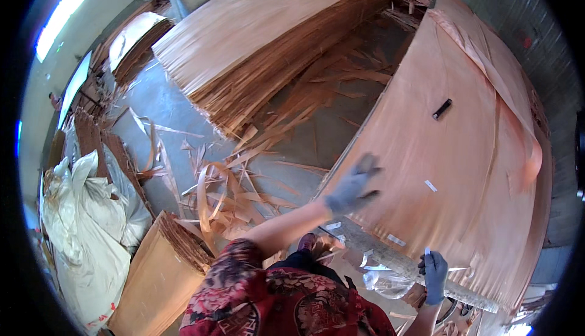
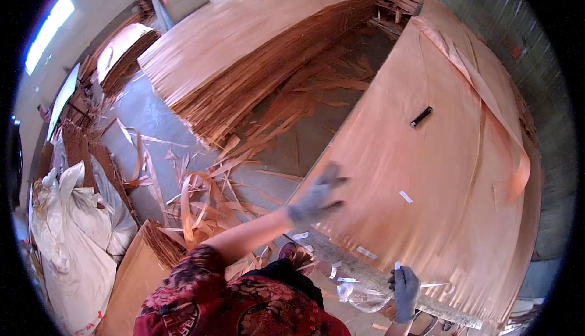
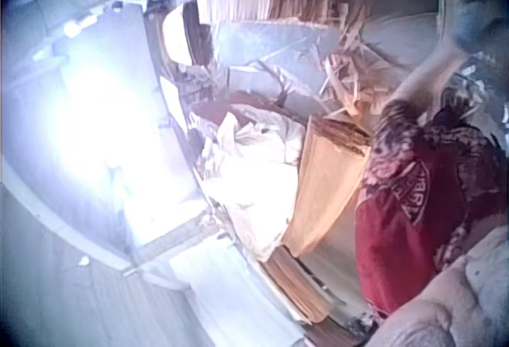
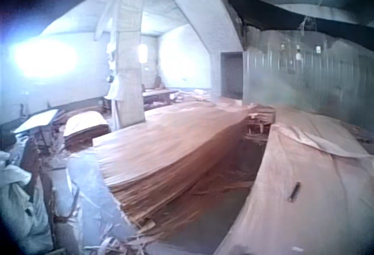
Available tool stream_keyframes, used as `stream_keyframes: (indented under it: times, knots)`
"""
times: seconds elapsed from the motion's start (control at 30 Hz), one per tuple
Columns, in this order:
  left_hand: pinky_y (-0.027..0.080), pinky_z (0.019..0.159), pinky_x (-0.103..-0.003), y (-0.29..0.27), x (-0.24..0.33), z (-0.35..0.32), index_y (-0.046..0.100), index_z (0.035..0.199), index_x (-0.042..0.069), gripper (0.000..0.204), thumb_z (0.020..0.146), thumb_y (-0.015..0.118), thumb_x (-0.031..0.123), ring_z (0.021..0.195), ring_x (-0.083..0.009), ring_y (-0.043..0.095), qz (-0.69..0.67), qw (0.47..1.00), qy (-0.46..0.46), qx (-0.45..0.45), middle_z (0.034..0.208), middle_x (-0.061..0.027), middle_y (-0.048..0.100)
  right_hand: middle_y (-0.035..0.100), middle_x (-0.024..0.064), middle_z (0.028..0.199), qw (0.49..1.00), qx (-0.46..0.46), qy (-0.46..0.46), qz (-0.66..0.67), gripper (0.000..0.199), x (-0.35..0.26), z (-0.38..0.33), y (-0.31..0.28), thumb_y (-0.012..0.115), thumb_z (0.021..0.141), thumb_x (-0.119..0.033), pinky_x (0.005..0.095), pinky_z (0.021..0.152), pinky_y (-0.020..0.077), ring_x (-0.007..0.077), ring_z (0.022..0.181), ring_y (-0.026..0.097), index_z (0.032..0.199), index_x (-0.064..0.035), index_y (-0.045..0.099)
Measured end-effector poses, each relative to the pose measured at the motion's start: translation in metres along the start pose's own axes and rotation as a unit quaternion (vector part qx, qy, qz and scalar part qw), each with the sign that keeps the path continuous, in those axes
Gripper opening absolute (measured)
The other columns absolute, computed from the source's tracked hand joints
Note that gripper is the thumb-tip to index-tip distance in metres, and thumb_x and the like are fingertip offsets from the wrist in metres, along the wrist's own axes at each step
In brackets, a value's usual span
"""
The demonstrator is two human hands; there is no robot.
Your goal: The person assembles a large wooden panel by layering thin sheets of wood veneer onto a flat board. They use a utility knife to trim the edges of the veneer and apply small strips of white tape to secure the layers together. The process involves smoothing the veneer, cutting excess material, and taping the seams to create a finished panel.
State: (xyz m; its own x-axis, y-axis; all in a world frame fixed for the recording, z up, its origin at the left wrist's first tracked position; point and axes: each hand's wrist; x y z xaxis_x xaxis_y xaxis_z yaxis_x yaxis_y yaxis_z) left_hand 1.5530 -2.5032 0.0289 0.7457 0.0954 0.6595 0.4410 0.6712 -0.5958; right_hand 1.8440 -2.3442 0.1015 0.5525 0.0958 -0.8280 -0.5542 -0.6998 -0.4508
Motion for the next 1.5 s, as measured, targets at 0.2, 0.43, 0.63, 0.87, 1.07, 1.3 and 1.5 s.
stream_keyframes:
  times: [0.2,0.43,0.63,0.87,1.07,1.3,1.5]
  knots:
    - [0.038,0.089,-0.045,-0.142,-0.047,-0.215,0.057,0.107,0.0,0.033,0.079,0.059,0.018,0.102,-0.0392,0.05,0.266,0.926,-0.266,0.014,0.115,-0.0246,0.051,0.059,0.0078,0.06,0.98,-0.084,-0.161,-0.078,0.02,-0.029,0.079,0.058,0.053,0.086,-0.018,0.026,0.048,0.0447,0.0127,0.05,0.056,0.082,-0.0003,0.061]
    - [0.025,0.103,-0.038,-0.184,-0.071,-0.488,0.013,0.133,-0.005,0.096,0.065,0.071,0.029,0.122,-0.0419,0.03,0.105,0.616,-0.781,0.007,0.13,-0.0285,0.032,0.057,0.0049,0.06,0.988,-0.111,-0.035,-0.102,0.022,-0.051,0.14,0.118,0.053,0.085,-0.022,0.0247,0.047,0.044,0.011,0.05,0.054,0.079,-0.0029,0.061]
    - [0.023,0.106,-0.037,-0.212,-0.186,-0.536,-0.002,0.134,-0.009,0.108,0.067,0.069,0.035,0.128,-0.0411,0.021,0.145,0.565,-0.804,-0.11,0.139,-0.0306,0.015,0.053,0.0017,0.061,0.991,-0.083,0.062,-0.089,0.023,-0.062,0.147,0.133,0.052,0.086,-0.023,0.0231,0.048,0.0431,0.0084,0.051,0.051,0.076,-0.0029,0.057]
    - [0.044,0.084,-0.04,-0.339,-0.389,-0.293,0.003,0.138,-0.003,0.092,0.072,0.063,0.019,0.102,-0.0407,0.053,0.209,0.826,-0.522,-0.042,0.14,-0.0289,0.015,0.055,0.004,0.062,0.973,-0.054,0.157,-0.162,0.023,-0.076,0.149,0.144,0.052,0.085,-0.024,0.0256,0.049,0.0439,0.0116,0.052,0.053,0.081,-0.0023,0.06]
    - [0.035,0.098,-0.038,-0.322,-0.43,-0.065,0.008,0.134,-0.01,0.088,0.075,0.063,0.025,0.124,-0.0426,0.029,0.239,0.923,-0.297,-0.056,0.137,-0.0344,0.015,0.062,0.0076,0.079,0.903,-0.024,-0.011,-0.429,0.022,-0.067,0.146,0.152,0.051,0.083,-0.026,0.0354,0.06,0.0478,0.0226,0.067,0.059,0.078,-0.007,0.061]
    - [0.034,0.098,-0.041,-0.293,-0.447,0.05,0.008,0.135,-0.006,0.089,0.072,0.064,0.024,0.123,-0.0466,0.029,0.223,0.935,-0.145,-0.236,0.135,-0.0353,0.018,0.064,0.0066,0.083,0.895,0.074,0.111,-0.427,0.023,-0.067,0.15,0.163,0.053,0.08,-0.032,0.0414,0.067,0.0477,0.0279,0.079,0.061,0.08,-0.0122,0.065]
    - [0.03,0.101,-0.042,-0.318,-0.507,0.073,0.022,0.132,-0.009,0.077,0.077,0.058,0.03,0.127,-0.0427,0.023,0.312,0.792,-0.312,-0.421,0.137,-0.0324,0.017,0.063,0.0122,0.075,0.883,0.059,0.215,-0.414,0.023,-0.107,0.17,0.163,0.055,0.076,-0.032,0.0445,0.063,0.0461,0.0337,0.071,0.06,0.075,-0.0122,0.066]
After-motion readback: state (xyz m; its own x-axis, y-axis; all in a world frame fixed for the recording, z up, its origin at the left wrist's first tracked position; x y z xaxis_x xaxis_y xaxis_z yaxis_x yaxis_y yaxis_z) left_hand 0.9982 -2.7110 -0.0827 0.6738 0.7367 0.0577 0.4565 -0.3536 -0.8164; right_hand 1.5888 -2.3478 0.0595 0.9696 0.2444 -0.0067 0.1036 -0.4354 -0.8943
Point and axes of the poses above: each hand's wrist, its own z-axis towards the middle knuckle, its own y-axis out of the palm, x = y × z
